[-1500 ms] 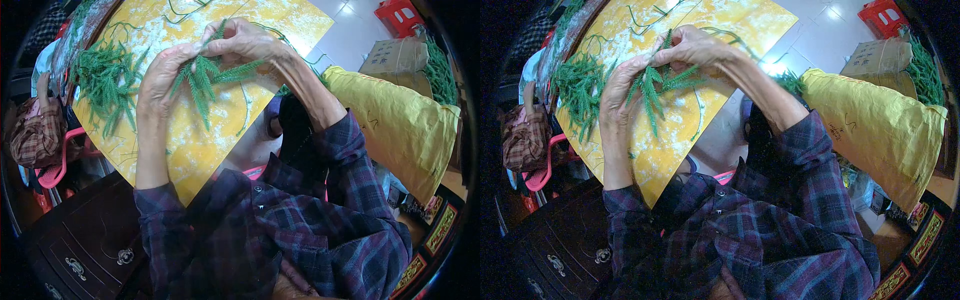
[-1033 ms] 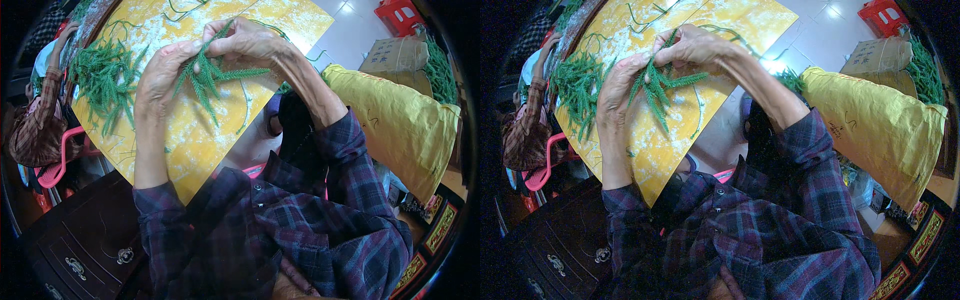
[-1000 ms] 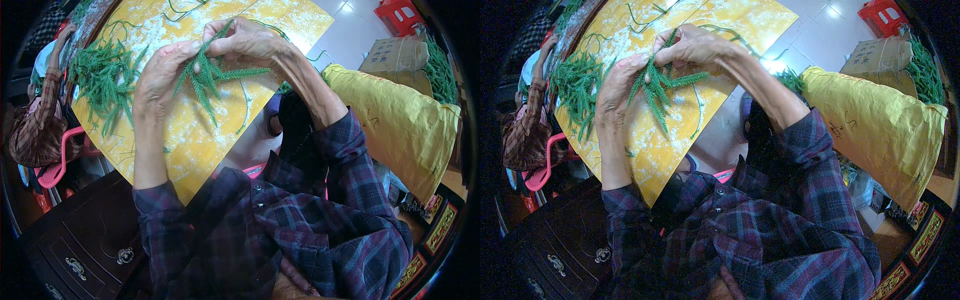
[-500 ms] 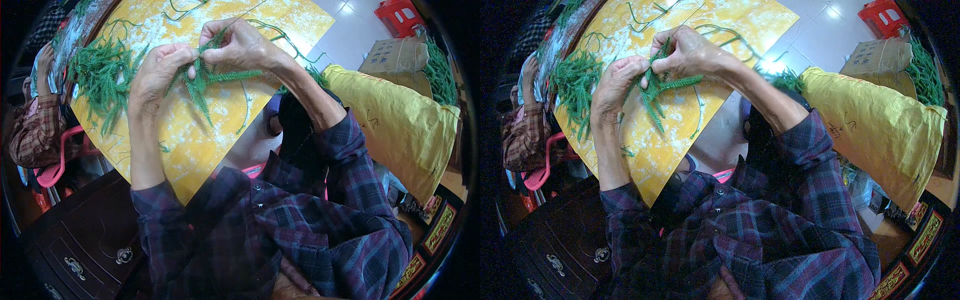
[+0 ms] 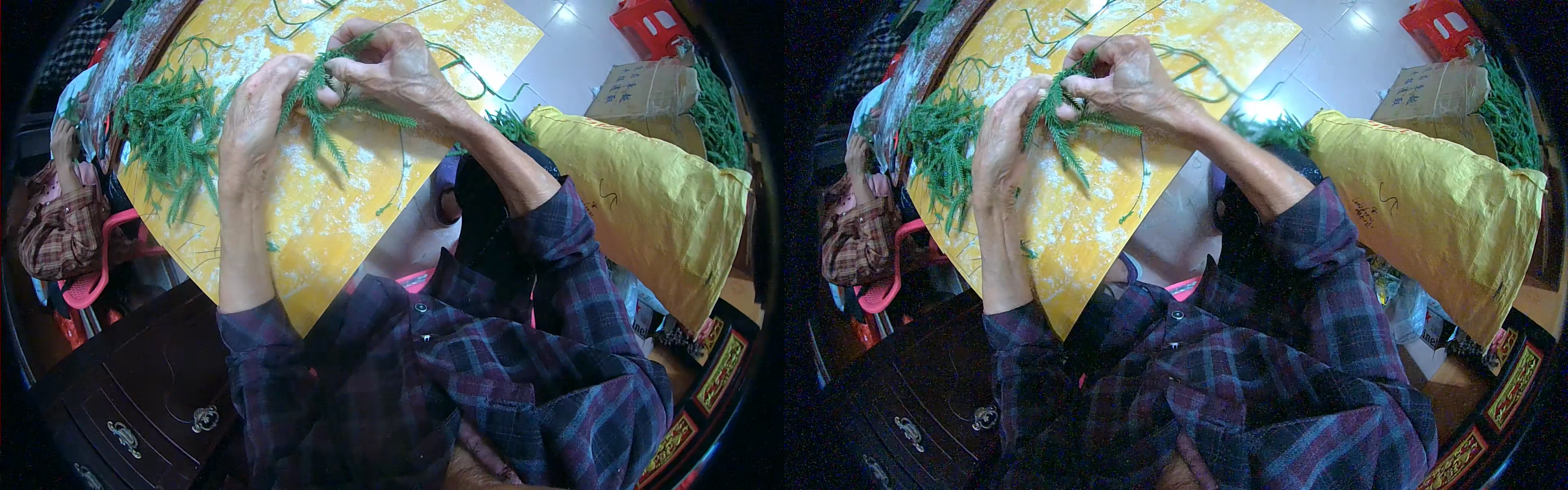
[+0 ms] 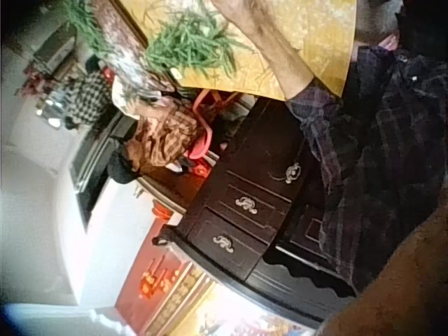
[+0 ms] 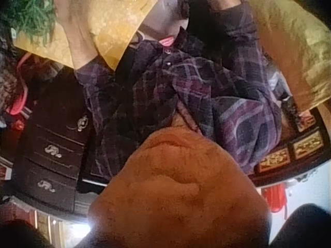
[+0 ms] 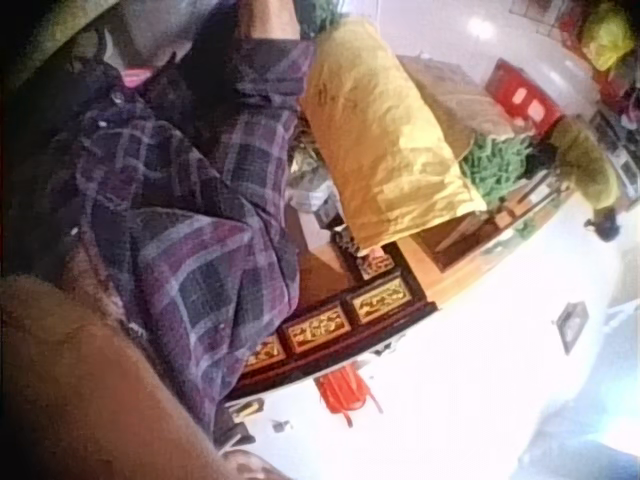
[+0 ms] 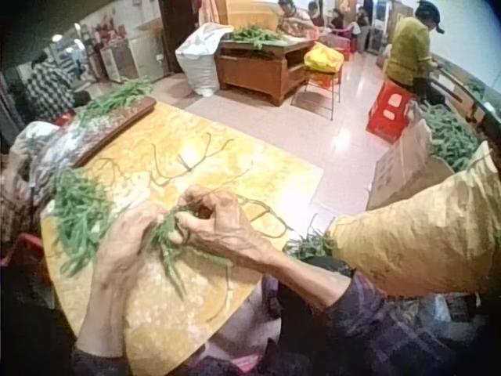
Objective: Assembling artificial pine branches by twisting green plastic needles onto a wire frame.
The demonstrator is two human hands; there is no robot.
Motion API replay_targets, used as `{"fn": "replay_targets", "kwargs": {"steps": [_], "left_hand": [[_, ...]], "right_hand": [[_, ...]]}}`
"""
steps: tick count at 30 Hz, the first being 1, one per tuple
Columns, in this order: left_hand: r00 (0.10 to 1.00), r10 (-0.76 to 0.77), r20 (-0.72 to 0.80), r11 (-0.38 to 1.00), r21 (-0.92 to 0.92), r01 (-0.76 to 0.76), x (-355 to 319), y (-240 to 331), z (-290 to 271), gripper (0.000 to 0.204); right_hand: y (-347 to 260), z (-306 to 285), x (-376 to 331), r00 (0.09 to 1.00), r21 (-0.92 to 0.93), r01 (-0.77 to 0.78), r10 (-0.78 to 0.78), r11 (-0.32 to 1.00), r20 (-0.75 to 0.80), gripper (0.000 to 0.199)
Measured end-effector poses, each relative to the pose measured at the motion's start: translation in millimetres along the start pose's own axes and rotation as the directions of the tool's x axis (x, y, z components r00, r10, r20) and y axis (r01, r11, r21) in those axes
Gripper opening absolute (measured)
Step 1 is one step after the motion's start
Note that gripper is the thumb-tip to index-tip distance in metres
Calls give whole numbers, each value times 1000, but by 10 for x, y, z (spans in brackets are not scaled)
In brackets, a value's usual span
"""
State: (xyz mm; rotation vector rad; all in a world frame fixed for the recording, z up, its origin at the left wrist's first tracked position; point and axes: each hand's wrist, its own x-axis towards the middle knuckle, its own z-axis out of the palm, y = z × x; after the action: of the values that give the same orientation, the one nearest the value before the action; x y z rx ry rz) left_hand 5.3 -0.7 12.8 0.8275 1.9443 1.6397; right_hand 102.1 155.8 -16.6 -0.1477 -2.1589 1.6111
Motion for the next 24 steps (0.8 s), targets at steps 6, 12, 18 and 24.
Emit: {"fn": "replay_targets", "kwargs": {"steps": [6, 12, 18, 24], "left_hand": [[971, -117, 207, 992, 76, 104, 13, 68, -61, 27], [985, -98, 139, 993, 83, 87, -23, 91, -3, 24], [971, -147, 187, 975, -137, 174, -27, 122, -16, 21], [960, -163, 229, 979, -83, 186, -23, 131, -27, 27]], "right_hand": [[44, 43, 38, 982, 63, 158, -150, 985, -110, 17], [-13, 38, 4, 995, 132, 91, -86, 987, -44, 13], [44, -21, 51, 978, 12, 207, -207, 978, -8, 14], [-4, -35, 44, 978, 331, 36, -101, 943, 181, 19]]}}
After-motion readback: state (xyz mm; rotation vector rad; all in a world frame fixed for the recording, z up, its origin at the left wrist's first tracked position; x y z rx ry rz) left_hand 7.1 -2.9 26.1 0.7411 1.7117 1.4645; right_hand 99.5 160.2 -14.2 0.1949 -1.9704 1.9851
